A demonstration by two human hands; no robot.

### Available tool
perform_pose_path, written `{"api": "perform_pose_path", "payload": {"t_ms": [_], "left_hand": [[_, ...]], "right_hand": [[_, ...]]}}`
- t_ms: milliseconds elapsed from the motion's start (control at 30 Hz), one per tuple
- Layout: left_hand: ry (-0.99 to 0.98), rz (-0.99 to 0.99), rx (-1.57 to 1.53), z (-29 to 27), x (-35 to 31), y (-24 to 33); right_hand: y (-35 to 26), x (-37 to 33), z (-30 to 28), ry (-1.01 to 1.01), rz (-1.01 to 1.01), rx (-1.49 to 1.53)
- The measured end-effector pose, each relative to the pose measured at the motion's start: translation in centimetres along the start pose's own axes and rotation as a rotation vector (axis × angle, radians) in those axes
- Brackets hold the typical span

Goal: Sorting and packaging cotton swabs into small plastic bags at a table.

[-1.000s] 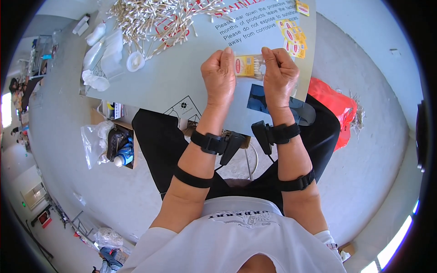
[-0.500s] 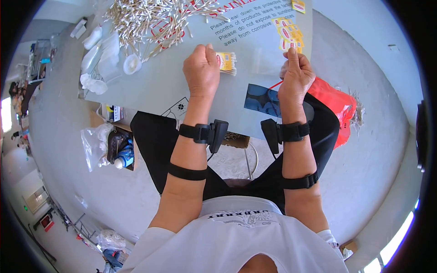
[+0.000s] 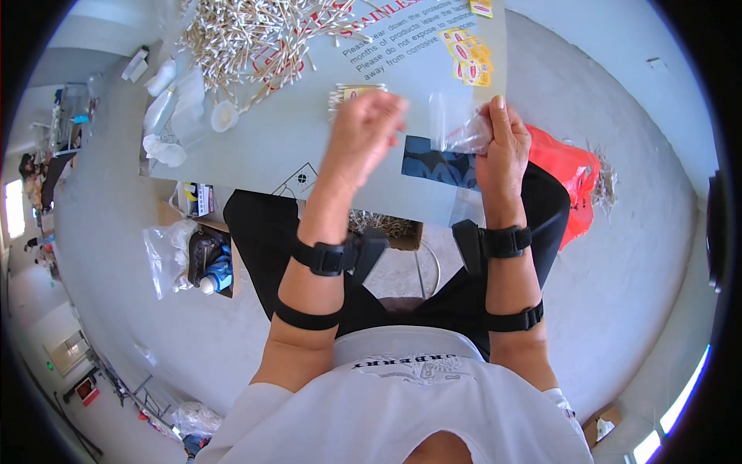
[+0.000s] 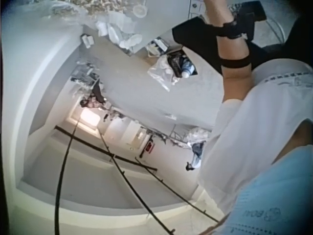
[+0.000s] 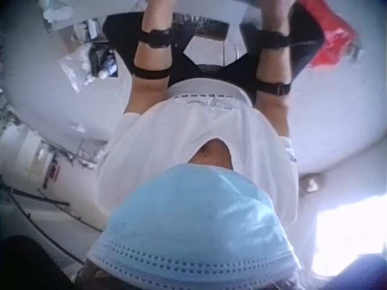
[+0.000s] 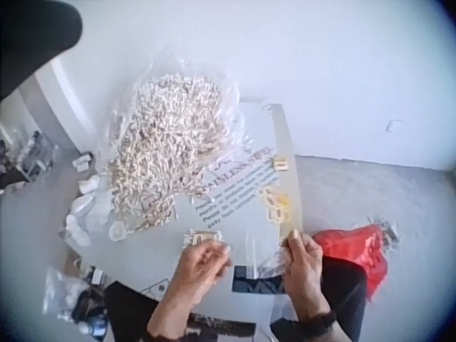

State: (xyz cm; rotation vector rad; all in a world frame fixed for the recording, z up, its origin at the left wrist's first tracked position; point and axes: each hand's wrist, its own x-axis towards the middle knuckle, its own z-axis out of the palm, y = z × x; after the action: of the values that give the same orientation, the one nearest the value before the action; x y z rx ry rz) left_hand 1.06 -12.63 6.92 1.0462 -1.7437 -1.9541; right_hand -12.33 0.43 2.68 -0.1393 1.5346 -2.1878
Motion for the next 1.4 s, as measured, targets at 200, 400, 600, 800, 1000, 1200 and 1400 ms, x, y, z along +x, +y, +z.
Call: {"api": "perform_pose_path", "payload": {"t_ms": [200,400,600,800,1000,1200,1400], "left_hand": [[-0.248,-0.156,-0.363,4.9,-3.5,-2.6],[-0.088,0.007,-0.067,8.3,-5.7,-3.9],[-0.066,0.264,0.146,11.2,-7.7,-4.5],[-0.133,0.329,0.126,12.0,-8.7,-3.8],[-0.323,-0.069,-0.256,11.7,-9.2,-3.3],[-0.343,-0.123,-0.216,12.1,-9.2,-2.8],[-0.355,-0.085,-0.14,12.4,-9.1,-3.4]], "right_hand": [[-0.3,-3.0,-4.6,-0.093,0.069,-0.147],[-3.9,-7.8,-7.0,0.052,-0.414,-0.841],[-6.7,-11.2,-6.7,0.285,-0.878,-1.134],[-5.7,-12.4,-8.8,-0.157,-0.015,-0.251],[-4.8,-14.1,-9.8,-0.185,0.004,-0.214],[-4.6,-13.2,-10.1,-0.108,-0.083,-0.467],[-4.2,-12.8,-10.8,-0.06,-0.159,-0.535]]}}
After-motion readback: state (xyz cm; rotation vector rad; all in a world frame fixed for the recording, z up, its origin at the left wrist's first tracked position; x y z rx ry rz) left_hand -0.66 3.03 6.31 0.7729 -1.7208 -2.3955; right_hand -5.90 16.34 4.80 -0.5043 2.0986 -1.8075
